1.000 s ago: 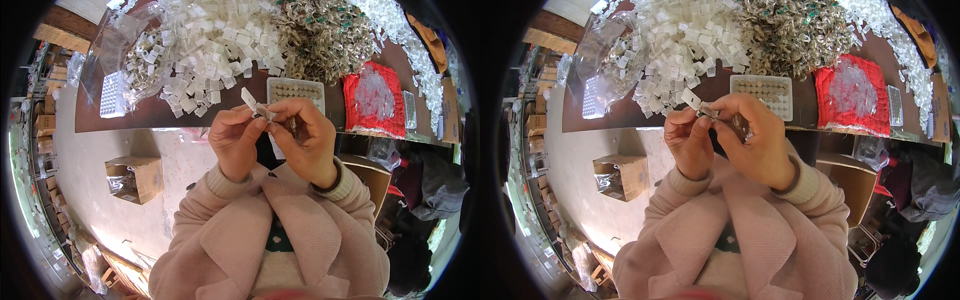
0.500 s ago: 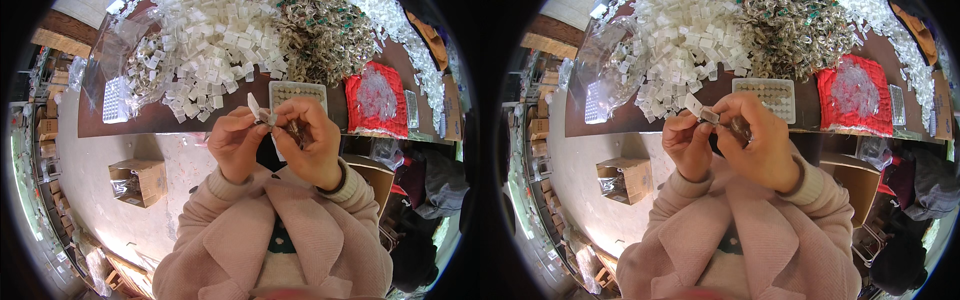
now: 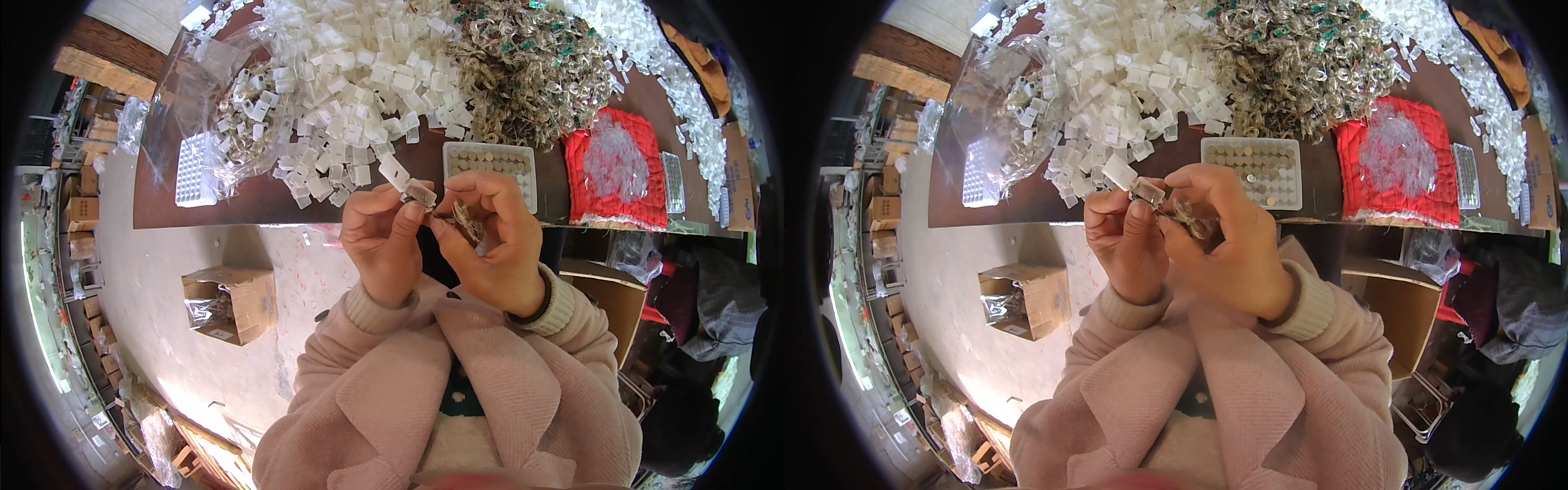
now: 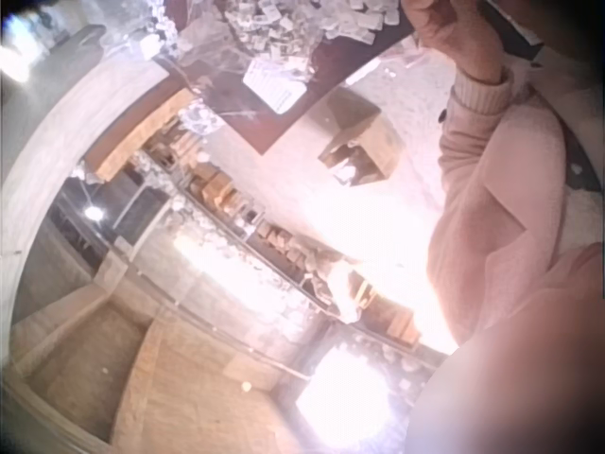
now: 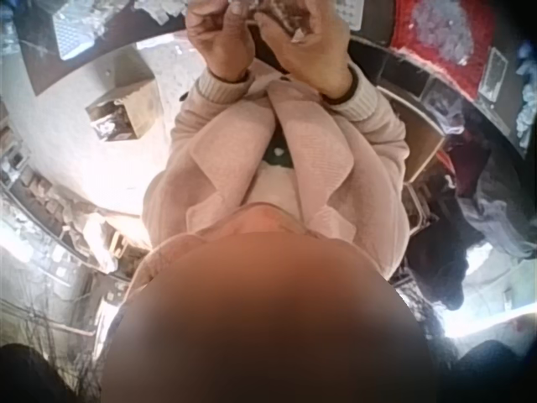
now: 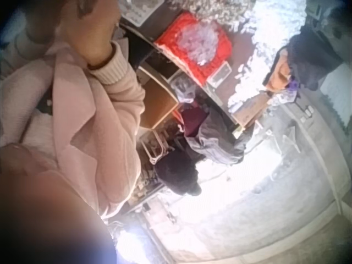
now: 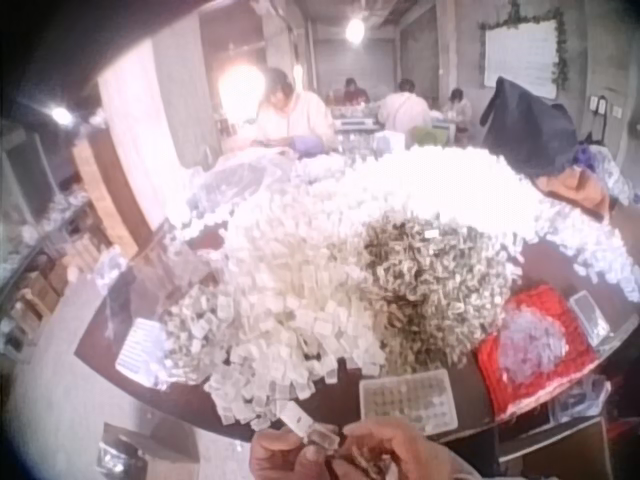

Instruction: The person repeatedly picks small white plastic housings and metallic components from a table, inserts the metal into the plastic, and places the assembled units into a white tray. The person occasionally uses a small flashlight to illuminate the components during insertion.

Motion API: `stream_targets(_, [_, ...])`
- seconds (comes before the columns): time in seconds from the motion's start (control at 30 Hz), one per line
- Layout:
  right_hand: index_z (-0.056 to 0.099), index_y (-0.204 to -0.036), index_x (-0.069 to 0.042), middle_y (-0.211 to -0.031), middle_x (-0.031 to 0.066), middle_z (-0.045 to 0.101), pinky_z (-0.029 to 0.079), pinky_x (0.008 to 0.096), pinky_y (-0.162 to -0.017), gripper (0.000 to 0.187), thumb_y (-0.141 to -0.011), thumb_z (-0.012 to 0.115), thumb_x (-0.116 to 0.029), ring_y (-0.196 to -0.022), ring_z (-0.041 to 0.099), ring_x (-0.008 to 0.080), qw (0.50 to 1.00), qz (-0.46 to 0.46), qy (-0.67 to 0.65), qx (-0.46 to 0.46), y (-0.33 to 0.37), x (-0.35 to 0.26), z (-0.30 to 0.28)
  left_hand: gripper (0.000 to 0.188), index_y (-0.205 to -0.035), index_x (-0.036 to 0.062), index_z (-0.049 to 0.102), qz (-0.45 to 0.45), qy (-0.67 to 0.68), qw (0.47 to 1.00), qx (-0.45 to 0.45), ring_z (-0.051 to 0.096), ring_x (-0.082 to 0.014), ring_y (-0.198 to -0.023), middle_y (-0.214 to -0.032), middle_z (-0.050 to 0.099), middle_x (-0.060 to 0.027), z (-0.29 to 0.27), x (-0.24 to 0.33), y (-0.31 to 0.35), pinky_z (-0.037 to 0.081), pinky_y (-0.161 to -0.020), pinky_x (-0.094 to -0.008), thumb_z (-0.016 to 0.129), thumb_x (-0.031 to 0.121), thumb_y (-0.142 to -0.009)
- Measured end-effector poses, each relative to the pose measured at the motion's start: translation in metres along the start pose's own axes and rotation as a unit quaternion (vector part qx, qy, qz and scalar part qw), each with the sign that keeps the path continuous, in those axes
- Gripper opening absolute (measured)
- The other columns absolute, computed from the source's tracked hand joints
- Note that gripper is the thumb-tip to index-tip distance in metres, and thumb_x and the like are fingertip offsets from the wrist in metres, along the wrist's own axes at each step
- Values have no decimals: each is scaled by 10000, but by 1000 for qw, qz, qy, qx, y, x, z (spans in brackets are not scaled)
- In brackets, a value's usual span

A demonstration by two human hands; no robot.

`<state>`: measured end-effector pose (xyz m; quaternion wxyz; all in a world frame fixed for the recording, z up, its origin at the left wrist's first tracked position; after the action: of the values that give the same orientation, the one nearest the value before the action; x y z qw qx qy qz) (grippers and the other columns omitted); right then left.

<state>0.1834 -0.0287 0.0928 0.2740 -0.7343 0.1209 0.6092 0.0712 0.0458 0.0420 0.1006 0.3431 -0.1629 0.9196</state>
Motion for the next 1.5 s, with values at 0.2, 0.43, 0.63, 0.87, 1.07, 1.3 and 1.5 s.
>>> stream_targets(0.2, [569,-1129,-33,-932,48,654,474,208,-632,299,-867,698,29,-738,598,53,997,-13,68,-27,-1,-8,-1,221,-1079,24,581,-28,23,999,10,668,-192,-930,-1050,676,-157,-3,-3,1,561,-704,-297,633,-101,-904])
stream_targets(0.43, [532,-1097,-11,-916,35,603,437,198,-628,233,-904,652,44,-736,543,46,985,-47,149,-78,-10,-23,-6,225,-1039,12,601,-5,-101,992,-72,637,-170,-884,-1071,662,-145,-2,6,-5,529,-768,-285,651,-135,-876])
stream_targets(0.63, [481,-1144,-10,-924,30,586,417,190,-645,280,-912,614,74,-763,527,50,991,32,66,-109,-5,-9,8,267,-1069,9,580,27,-43,997,-49,652,-184,-924,-1097,653,-166,-4,9,-3,533,-790,-297,653,-149,-867])
stream_targets(0.87, [486,-1132,-8,-932,46,602,434,194,-693,276,-902,615,74,-786,543,64,998,31,23,-49,1,-7,9,215,-1088,57,585,-76,41,996,37,653,-174,-879,-1030,698,-160,-11,-6,5,522,-709,-284,654,-49,-914])
stream_targets(1.07, [545,-1120,-50,-890,53,660,499,235,-648,314,-851,696,9,-751,630,85,999,10,-29,-28,-3,4,1,213,-1083,62,583,-37,15,999,5,647,-159,-847,-1029,702,-156,-8,0,6,516,-692,-273,662,-36,-912])
stream_targets(1.3, [636,-1076,-62,-879,61,656,488,259,-655,297,-809,725,35,-784,631,121,998,-52,-5,-39,3,13,10,160,-1074,57,559,-93,65,993,14,665,-179,-903,-1061,693,-154,-13,-9,11,536,-784,-298,640,14,-943])
stream_targets(1.5, [701,-1105,-64,-1030,131,660,532,352,-784,392,-737,743,63,-889,648,292,972,-128,187,-64,24,9,-15,135,-1072,50,535,-160,-11,987,-9,660,-193,-942,-1072,683,-138,-18,-29,21,537,-869,-337,609,26,-961])
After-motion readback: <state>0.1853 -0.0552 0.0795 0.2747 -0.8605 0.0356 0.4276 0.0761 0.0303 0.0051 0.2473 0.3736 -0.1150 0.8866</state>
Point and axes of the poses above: each hand's wrist, its own y-axis away from the middle knuckle, its own z-axis out of the palm, x = y × z, the point moved 7 cm from there along -y, towards the middle knuckle
